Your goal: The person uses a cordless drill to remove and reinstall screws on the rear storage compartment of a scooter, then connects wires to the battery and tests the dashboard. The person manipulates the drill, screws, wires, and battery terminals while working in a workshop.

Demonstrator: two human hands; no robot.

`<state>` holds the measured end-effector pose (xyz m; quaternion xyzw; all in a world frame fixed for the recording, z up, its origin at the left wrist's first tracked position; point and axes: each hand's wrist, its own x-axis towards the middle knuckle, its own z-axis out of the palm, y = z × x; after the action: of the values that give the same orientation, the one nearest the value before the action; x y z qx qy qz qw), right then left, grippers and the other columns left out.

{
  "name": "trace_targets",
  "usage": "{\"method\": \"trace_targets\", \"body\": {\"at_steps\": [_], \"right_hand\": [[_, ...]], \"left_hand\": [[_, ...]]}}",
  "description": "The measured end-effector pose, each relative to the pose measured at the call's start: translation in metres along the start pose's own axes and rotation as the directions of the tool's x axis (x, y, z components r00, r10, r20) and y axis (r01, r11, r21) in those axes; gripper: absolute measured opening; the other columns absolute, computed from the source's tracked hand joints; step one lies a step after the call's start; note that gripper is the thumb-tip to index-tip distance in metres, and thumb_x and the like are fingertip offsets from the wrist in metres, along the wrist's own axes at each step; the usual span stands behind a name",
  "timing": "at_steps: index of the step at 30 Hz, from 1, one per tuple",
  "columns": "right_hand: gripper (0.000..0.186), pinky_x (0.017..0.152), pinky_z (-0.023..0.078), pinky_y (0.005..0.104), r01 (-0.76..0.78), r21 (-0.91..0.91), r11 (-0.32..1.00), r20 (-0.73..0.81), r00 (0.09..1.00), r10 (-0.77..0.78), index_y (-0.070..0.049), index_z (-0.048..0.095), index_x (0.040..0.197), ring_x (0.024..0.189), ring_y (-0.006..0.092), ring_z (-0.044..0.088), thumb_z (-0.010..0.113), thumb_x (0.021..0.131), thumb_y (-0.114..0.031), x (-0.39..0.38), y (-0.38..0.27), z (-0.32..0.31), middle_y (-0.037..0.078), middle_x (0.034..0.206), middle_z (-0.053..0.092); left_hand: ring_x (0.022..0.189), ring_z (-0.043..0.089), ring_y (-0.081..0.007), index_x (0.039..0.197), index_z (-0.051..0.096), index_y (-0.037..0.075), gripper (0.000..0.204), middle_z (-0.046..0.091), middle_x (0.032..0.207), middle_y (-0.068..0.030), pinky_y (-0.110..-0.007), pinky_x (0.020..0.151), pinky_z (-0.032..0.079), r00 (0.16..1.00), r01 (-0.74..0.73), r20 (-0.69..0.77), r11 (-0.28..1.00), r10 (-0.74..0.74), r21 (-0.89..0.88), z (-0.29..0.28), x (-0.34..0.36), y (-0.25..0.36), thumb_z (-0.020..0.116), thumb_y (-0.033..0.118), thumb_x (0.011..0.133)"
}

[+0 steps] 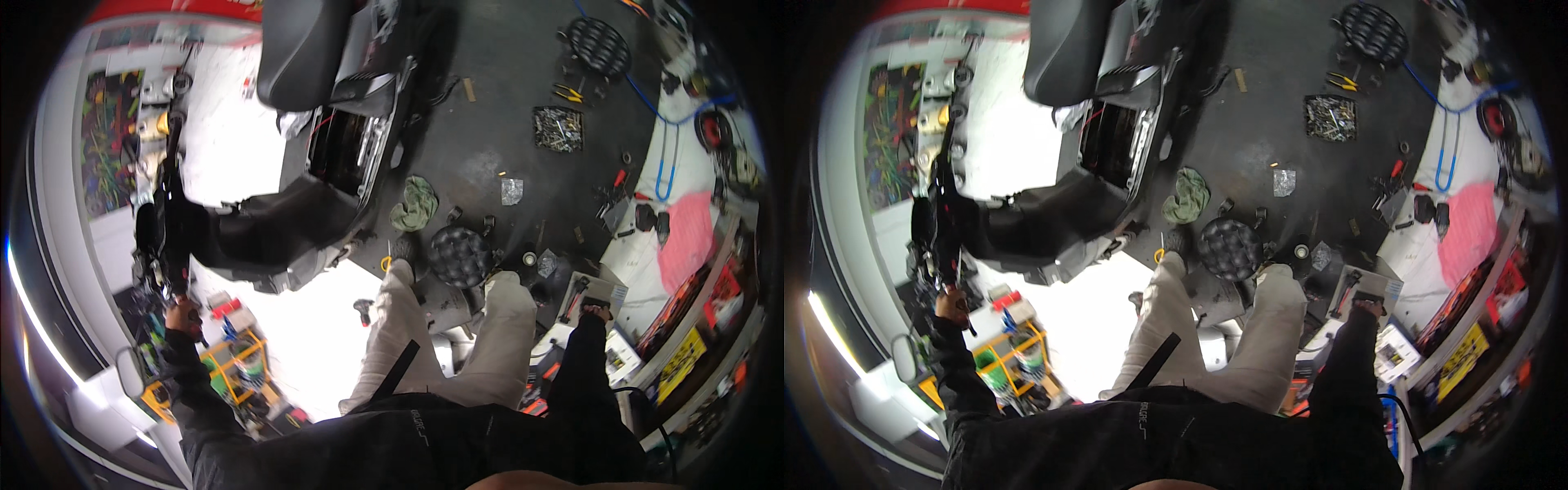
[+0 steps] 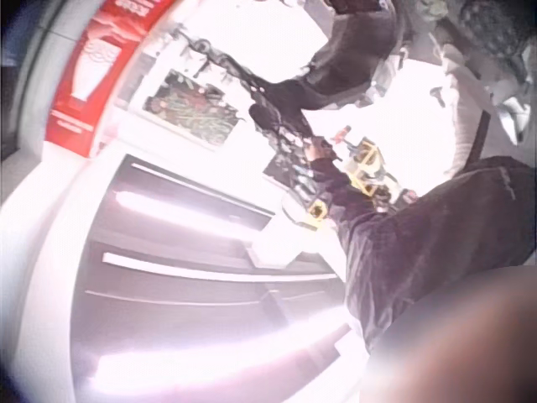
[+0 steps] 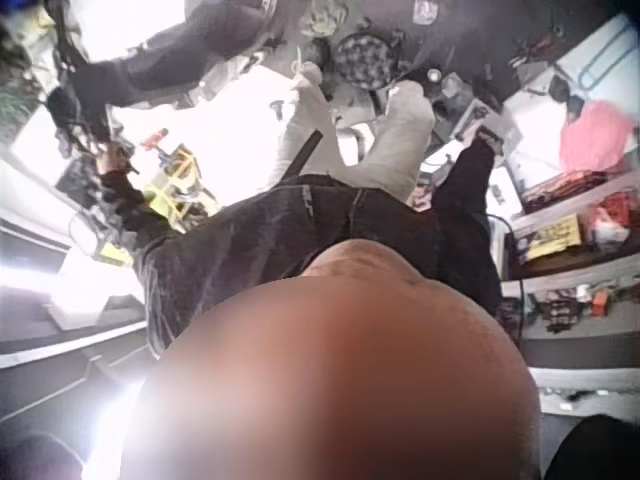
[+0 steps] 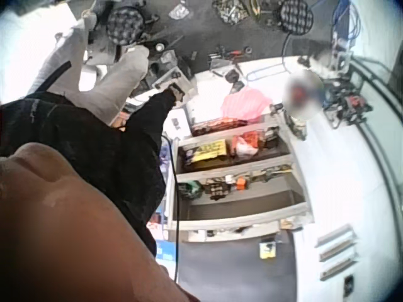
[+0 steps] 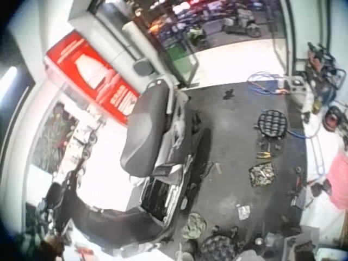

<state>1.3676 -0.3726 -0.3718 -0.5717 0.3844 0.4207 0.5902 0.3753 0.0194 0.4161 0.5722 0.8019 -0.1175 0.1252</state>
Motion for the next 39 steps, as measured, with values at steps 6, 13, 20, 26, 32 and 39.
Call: {"method": "trace_targets", "body": {"at_steps": [6, 13, 20, 26, 32, 39], "right_hand": [[0.046, 0.043, 0.03, 0.0387, -0.017, -0.311, 0.95, -0.008, 1.0, 0.015, -0.022, 0.037, 0.074, 0.041, 0.0165, 0.025, 0.056, 0.107, -0.049, -0.129, 0.0, 0.121, -0.003, 0.054, 0.026], [0.053, 0.063, 0.049, 0.0472, 0.391, -0.903, 0.177, 0.355, 0.913, -0.201, 0.001, 0.075, 0.107, 0.067, 0.0306, 0.065, 0.069, 0.099, -0.052, -0.197, 0.058, 0.267, 0.014, 0.077, 0.068], [0.079, 0.11, 0.046, 0.0545, 0.463, -0.577, -0.672, 0.563, 0.822, 0.084, 0.003, 0.069, 0.135, 0.129, 0.049, 0.059, 0.059, 0.098, -0.066, -0.231, 0.17, 0.449, 0.032, 0.132, 0.067], [0.067, 0.112, 0.045, 0.0584, 0.54, -0.206, -0.816, 0.552, 0.753, 0.358, -0.001, 0.071, 0.132, 0.125, 0.0448, 0.063, 0.06, 0.1, -0.059, -0.242, 0.286, 0.533, 0.022, 0.131, 0.071], [0.054, 0.105, 0.054, 0.055, 0.53, 0.097, -0.842, 0.395, 0.756, 0.521, -0.002, 0.066, 0.137, 0.122, 0.0399, 0.065, 0.051, 0.11, -0.047, -0.246, 0.394, 0.565, 0.019, 0.131, 0.07], [0.045, 0.1, 0.059, 0.0514, 0.532, 0.182, -0.827, 0.293, 0.774, 0.562, -0.006, 0.071, 0.128, 0.123, 0.0386, 0.068, 0.064, 0.102, -0.041, -0.223, 0.454, 0.569, 0.017, 0.129, 0.073]], "left_hand": [[0.059, 0.059, -0.0152, 0.084, 0.065, 0.002, 0.014, 0.063, 0.07, -0.0036, -0.033, 0.056, 0.048, 0.961, 0.258, -0.015, 0.919, -0.275, -0.298, 0.009, -0.029, 0.051, 0.07, 0.016, 0.085], [0.061, 0.056, -0.0131, 0.108, 0.059, 0.005, 0.024, 0.058, 0.08, -0.001, -0.029, 0.052, 0.045, 0.798, 0.509, 0.016, 0.659, -0.603, -0.553, 0.004, -0.049, 0.074, 0.071, 0.016, 0.09], [0.063, 0.057, -0.0115, 0.125, 0.056, 0.003, 0.031, 0.061, 0.087, -0.0036, -0.027, 0.053, 0.045, 0.8, 0.516, 0.034, 0.656, -0.599, -0.551, -0.005, -0.065, 0.079, 0.067, 0.012, 0.097], [0.081, 0.054, -0.0098, 0.146, 0.051, 0.0, 0.055, 0.059, 0.106, -0.0044, -0.025, 0.072, 0.046, 0.783, 0.535, 0.032, 0.647, -0.621, -0.544, -0.012, -0.064, 0.087, 0.069, 0.008, 0.094], [0.07, 0.056, -0.0089, 0.153, 0.043, 0.003, 0.062, 0.061, 0.106, -0.0081, -0.021, 0.047, 0.041, 0.694, 0.537, 0.061, 0.459, -0.718, -0.708, -0.006, -0.089, 0.086, 0.064, 0.0, 0.094], [0.051, 0.054, -0.0149, 0.144, 0.044, -0.004, 0.058, 0.058, 0.077, -0.0089, -0.03, 0.041, 0.047, 0.749, 0.524, 0.123, 0.468, -0.651, -0.712, -0.011, -0.081, 0.095, 0.053, -0.001, 0.086]]}}
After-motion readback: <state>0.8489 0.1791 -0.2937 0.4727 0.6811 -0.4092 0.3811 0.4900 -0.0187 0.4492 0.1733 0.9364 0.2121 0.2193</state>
